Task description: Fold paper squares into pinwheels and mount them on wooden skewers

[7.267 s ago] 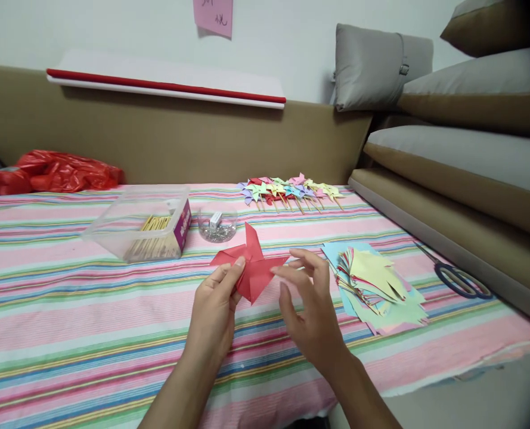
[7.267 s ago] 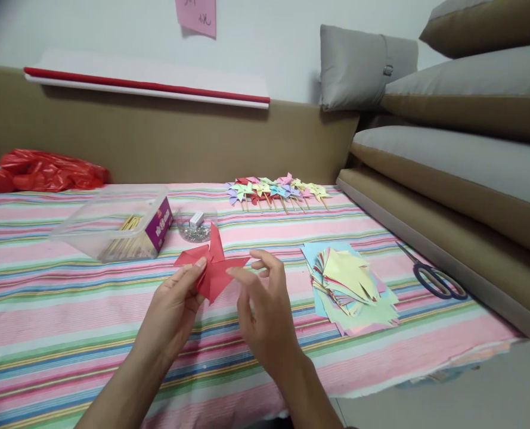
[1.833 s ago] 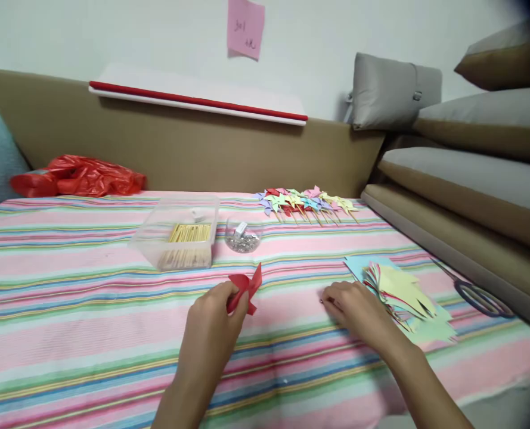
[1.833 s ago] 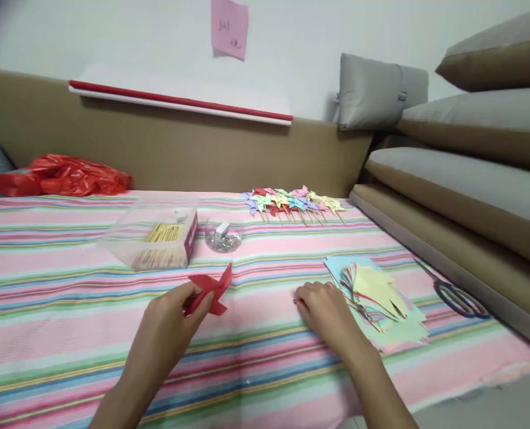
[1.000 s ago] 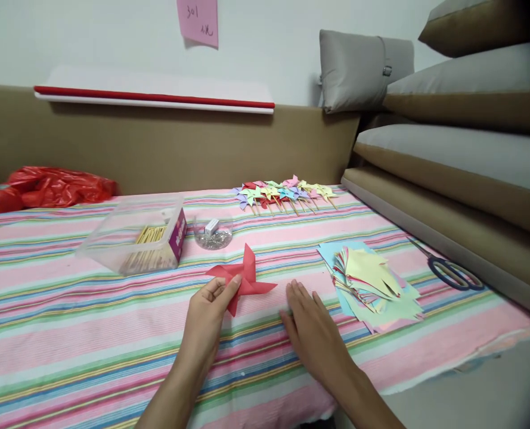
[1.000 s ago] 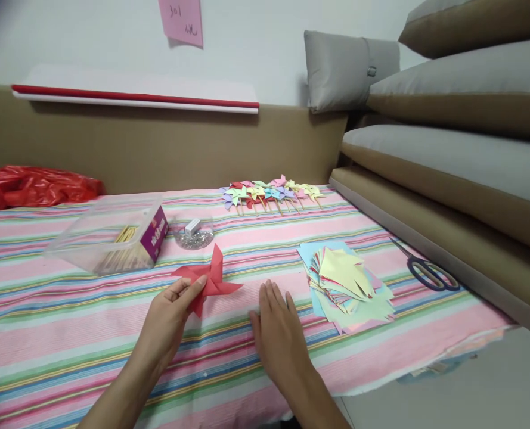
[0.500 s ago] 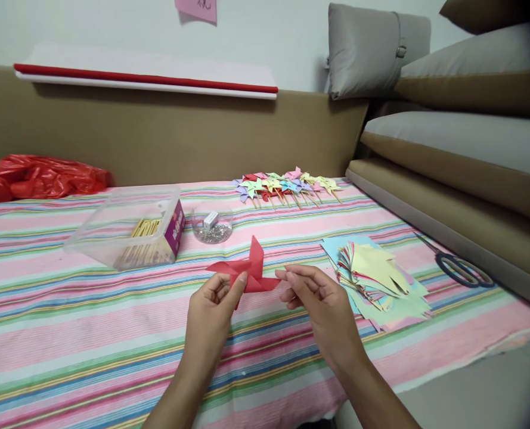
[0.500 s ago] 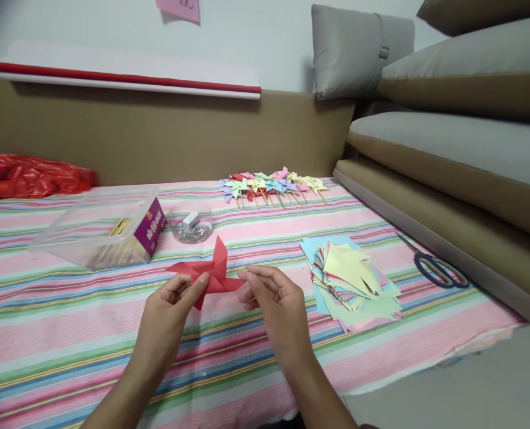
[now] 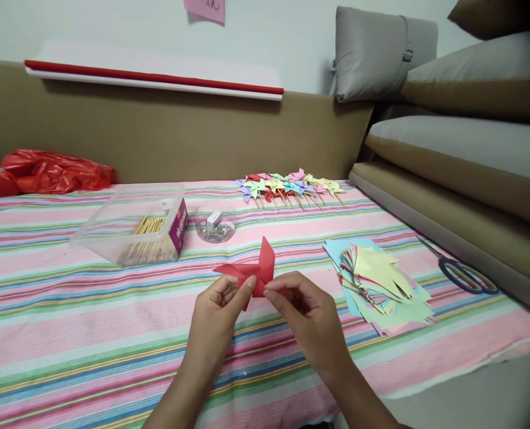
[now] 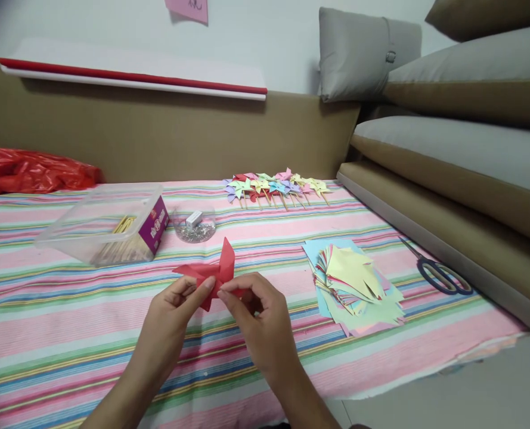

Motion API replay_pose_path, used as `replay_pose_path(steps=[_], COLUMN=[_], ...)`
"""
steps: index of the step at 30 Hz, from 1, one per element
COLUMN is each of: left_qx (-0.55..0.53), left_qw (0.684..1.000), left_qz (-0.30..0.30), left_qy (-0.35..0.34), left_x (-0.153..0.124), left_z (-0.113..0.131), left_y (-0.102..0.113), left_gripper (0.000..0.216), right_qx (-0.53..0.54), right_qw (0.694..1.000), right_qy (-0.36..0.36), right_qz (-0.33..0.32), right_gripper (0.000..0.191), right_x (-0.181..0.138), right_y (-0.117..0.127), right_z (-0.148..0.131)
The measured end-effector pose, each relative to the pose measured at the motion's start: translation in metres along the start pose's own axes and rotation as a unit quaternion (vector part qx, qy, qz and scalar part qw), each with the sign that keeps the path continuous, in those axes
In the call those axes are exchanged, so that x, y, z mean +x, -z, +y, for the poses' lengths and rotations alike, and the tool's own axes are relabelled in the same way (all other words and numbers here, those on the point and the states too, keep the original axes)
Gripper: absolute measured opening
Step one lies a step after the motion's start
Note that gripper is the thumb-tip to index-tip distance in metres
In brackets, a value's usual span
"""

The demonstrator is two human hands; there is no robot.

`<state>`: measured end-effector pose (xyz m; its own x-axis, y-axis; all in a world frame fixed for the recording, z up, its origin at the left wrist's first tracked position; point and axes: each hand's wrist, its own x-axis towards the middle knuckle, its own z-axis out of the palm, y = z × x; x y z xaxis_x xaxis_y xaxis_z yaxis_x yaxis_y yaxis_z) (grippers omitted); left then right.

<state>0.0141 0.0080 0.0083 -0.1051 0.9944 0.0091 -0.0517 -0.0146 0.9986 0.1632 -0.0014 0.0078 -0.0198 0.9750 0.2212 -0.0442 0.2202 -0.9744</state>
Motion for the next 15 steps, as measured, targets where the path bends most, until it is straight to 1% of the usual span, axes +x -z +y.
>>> replay_pose_path(steps=[2, 6, 8, 10, 13, 15], left_qx=[-0.031, -0.064, -0.068, -0.071, -0.076, -0.075], left_qw=[0.999, 0.997, 0.997, 0.996, 0.996, 0.996], left_qz=[-0.006, -0.015, -0.017, -0.018, -0.021, -0.023], left_qy=[0.015, 0.034, 0.043, 0.049, 0.05, 0.046], left_x=[-0.0005, -0.0018, -0.0024, -0.0027, -0.0032, -0.0039], left_z=[-0.0016, -0.0023, -0.0022, -0.0026, -0.0031, -0.0023], left_y=[-0.0002, -0.0009, -0.0013, -0.0017, -0.0022, -0.0028], left_gripper=[0.032, 0.026, 0.027, 0.03, 0.033, 0.034], right_qx=[-0.043, -0.078, -0.088, -0.105, -0.132, -0.144], right_qw=[0.999, 0.997, 0.996, 0.993, 0.988, 0.986], right_qy=[0.018, 0.014, 0.022, 0.044, 0.076, 0.081], right_qz=[0.004, 0.005, 0.006, 0.006, 0.0, -0.007], right_gripper=[0.011, 0.014, 0.014, 0.012, 0.009, 0.009], right_x=[0.0002, 0.0, 0.0, 0.0003, 0.0005, 0.0005], right_y=[0.0017, 0.0033, 0.0035, 0.0041, 0.0053, 0.0061], right_z=[0.0006, 0.0017, 0.0022, 0.0021, 0.0014, 0.0005])
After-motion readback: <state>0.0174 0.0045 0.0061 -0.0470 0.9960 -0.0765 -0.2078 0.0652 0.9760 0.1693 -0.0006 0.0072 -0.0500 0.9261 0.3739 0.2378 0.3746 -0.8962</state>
